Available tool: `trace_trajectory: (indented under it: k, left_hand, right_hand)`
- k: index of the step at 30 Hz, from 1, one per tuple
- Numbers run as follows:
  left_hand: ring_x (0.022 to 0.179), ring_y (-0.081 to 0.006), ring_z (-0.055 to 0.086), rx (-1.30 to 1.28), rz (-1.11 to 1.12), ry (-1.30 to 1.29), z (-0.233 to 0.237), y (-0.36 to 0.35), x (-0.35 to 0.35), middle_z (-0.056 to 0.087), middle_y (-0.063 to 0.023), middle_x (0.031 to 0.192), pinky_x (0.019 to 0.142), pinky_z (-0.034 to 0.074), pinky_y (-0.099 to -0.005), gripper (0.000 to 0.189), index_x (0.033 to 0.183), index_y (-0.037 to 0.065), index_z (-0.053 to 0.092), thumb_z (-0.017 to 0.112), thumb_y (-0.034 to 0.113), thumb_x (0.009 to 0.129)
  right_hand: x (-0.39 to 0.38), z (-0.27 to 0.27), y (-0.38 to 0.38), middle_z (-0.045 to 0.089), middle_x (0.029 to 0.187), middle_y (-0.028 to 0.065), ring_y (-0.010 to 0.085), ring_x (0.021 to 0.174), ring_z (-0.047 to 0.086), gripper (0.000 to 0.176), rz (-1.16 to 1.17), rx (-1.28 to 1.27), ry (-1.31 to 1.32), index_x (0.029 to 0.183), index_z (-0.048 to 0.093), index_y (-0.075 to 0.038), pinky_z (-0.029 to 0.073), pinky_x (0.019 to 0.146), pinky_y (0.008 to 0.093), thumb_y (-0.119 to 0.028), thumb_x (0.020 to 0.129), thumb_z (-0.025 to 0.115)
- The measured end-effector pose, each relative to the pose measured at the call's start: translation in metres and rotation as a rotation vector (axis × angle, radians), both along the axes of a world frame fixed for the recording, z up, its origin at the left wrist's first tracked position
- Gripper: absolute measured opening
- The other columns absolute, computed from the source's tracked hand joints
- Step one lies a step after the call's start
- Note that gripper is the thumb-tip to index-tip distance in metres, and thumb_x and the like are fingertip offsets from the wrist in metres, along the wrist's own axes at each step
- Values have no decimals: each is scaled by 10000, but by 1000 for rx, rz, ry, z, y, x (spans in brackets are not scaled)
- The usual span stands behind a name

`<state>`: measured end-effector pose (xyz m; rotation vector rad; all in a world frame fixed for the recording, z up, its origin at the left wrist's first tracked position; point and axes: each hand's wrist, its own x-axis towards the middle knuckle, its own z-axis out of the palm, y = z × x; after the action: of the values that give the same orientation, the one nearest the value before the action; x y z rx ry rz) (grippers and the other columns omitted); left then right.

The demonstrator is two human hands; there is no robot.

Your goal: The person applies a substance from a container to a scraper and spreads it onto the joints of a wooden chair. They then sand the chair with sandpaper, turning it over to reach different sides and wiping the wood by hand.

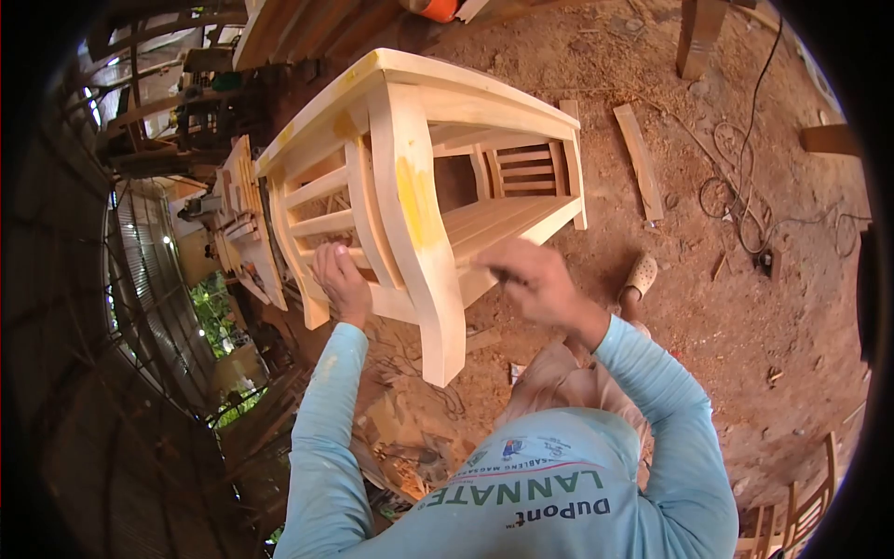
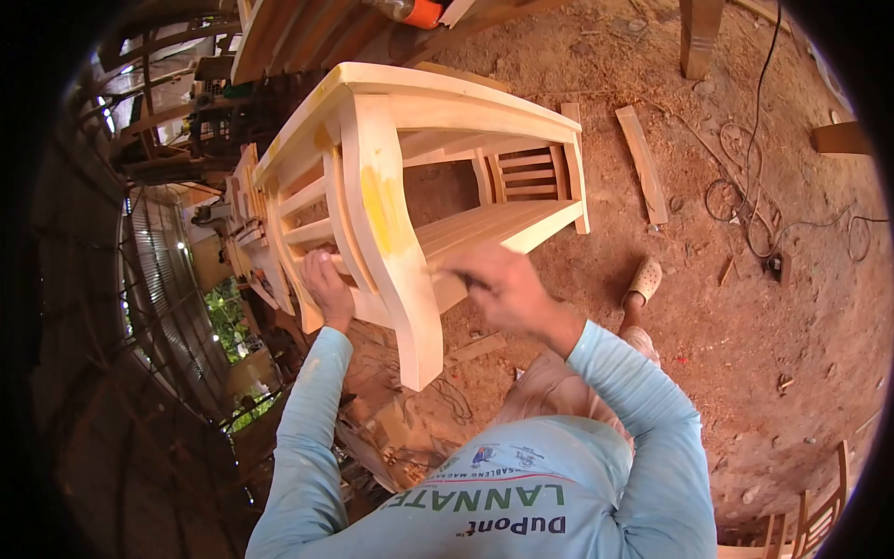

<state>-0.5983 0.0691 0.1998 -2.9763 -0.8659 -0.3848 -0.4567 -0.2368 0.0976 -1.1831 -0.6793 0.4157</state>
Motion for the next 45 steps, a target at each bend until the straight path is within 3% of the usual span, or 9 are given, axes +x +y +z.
trace_trajectory:
  k: [3,5,13,14,17,21,29,40,45]
  left_hand:
    - [1107,-402,520,-5,7,-1,1,0,1,619,-197,1070,1016,361,-491,340,955,-42,619,429,223,1051]
    - [1097,-402,520,9,1,-5,0,1,0,613,-196,1067,1011,360,-492,342,952,-38,620,428,228,1049]
    - [1085,-399,523,10,-17,-16,0,1,0,609,-193,1056,1005,361,-487,336,953,-32,624,432,227,1048]
    - [1084,-399,524,10,-18,-19,0,0,0,609,-192,1054,1003,362,-486,333,953,-31,624,432,225,1048]
    - [1080,-400,526,0,-19,-23,2,-3,2,607,-189,1044,994,366,-487,327,952,-28,622,433,220,1051]
    - [1080,-401,528,23,-28,-29,1,-3,2,604,-187,1044,986,371,-488,321,948,-26,618,437,218,1051]
    - [1093,-408,526,13,-21,1,2,-1,1,610,-191,1068,997,371,-494,309,965,-33,619,448,211,1046]
    - [1072,-410,529,0,-5,-20,1,-2,2,616,-202,1040,982,374,-494,311,948,-45,625,448,195,1038]
    - [1068,-406,534,18,-19,-17,2,-1,3,617,-199,1028,979,383,-493,312,936,-38,631,448,195,1036]
  right_hand:
    - [49,11,21,750,1049,109,289,923,721,362,-96,-24,171,1169,735,-84,571,832,375,31,841,635]
    - [83,13,44,765,1017,118,245,887,734,286,-128,-123,119,1148,743,-62,574,806,356,-13,903,605]
    - [137,15,87,765,1080,108,160,971,708,311,42,-100,263,1247,708,-37,555,892,315,-44,953,607]
    - [137,16,88,765,1080,104,157,969,706,314,51,-87,266,1250,705,-33,555,893,313,-44,952,607]
    - [129,20,91,764,1064,147,272,899,736,341,-58,-60,139,1183,735,-66,573,836,361,-39,878,586]
    - [109,32,88,745,1015,143,351,933,709,319,-151,-51,23,1105,738,-69,570,840,406,-14,809,631]
    - [45,39,81,703,1154,107,318,991,666,420,-335,32,-206,1165,722,-83,563,856,413,28,761,683]
    - [-43,19,28,686,1216,124,330,1117,652,489,-160,76,-249,1216,697,-44,556,944,417,47,736,713]
    - [5,19,1,746,1010,125,302,904,722,450,-158,32,-111,1141,747,-84,592,805,387,81,745,611]
